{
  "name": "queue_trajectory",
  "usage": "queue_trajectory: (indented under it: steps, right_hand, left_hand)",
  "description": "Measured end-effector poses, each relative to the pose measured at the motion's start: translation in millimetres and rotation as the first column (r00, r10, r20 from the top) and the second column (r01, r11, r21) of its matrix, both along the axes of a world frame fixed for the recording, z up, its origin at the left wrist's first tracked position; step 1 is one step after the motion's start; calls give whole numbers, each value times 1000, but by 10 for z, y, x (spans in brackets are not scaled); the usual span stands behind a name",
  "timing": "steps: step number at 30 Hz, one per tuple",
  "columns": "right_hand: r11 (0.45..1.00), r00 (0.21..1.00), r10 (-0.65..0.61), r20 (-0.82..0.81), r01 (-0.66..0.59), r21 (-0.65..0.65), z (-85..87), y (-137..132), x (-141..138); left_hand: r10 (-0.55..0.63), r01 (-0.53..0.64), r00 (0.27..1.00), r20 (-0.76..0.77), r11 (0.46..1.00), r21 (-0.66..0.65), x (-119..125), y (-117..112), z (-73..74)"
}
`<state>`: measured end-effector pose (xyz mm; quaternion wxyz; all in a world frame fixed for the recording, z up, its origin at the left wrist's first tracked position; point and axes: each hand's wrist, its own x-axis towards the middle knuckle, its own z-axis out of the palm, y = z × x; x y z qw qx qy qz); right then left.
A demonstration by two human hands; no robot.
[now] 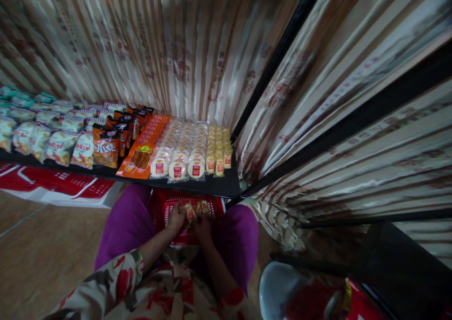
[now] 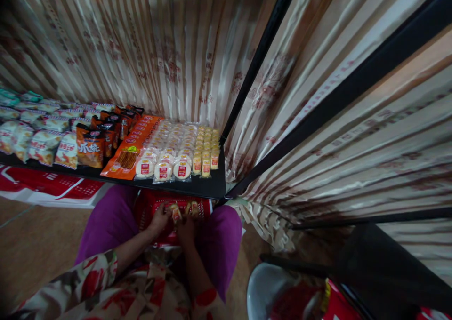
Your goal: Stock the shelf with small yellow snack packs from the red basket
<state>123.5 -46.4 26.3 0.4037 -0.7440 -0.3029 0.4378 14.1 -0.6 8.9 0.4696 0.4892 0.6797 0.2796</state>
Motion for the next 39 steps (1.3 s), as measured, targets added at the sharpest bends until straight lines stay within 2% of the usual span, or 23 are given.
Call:
queue_trajectory:
  steps: [8, 12, 15, 21, 27, 34, 39]
  right_hand:
    - [985, 956, 142, 257, -162, 57, 163, -48, 19]
    - [963, 874, 184, 450, -253, 97, 220, -89, 62]
    - [948, 833, 196, 517, -295, 116, 219, -118, 112]
    - [940, 795, 183, 578, -314, 136, 209, -148, 188]
    - [950, 834, 187, 519, -287, 121, 360, -159, 211]
    - [958, 848, 77, 524, -208, 197, 496, -159, 225]
    - [945, 856, 11, 518, -177, 274, 561, -128, 274]
  left_hand:
    - [-21, 18, 999, 39, 998, 58, 61, -39, 63]
    - [-45, 35, 996, 77, 992, 125, 107, -30, 157]
    - [-81, 62, 991, 110, 983, 171, 145, -20, 249]
    - [-140, 114, 983, 115, 970, 213, 212, -28, 406]
    - [-178, 149, 980, 90, 954, 261, 279, -29, 569]
    - [-243, 208, 968, 65, 919, 335, 372, -10, 794]
    - [-255, 200, 964, 74, 880, 430, 461, 33, 885]
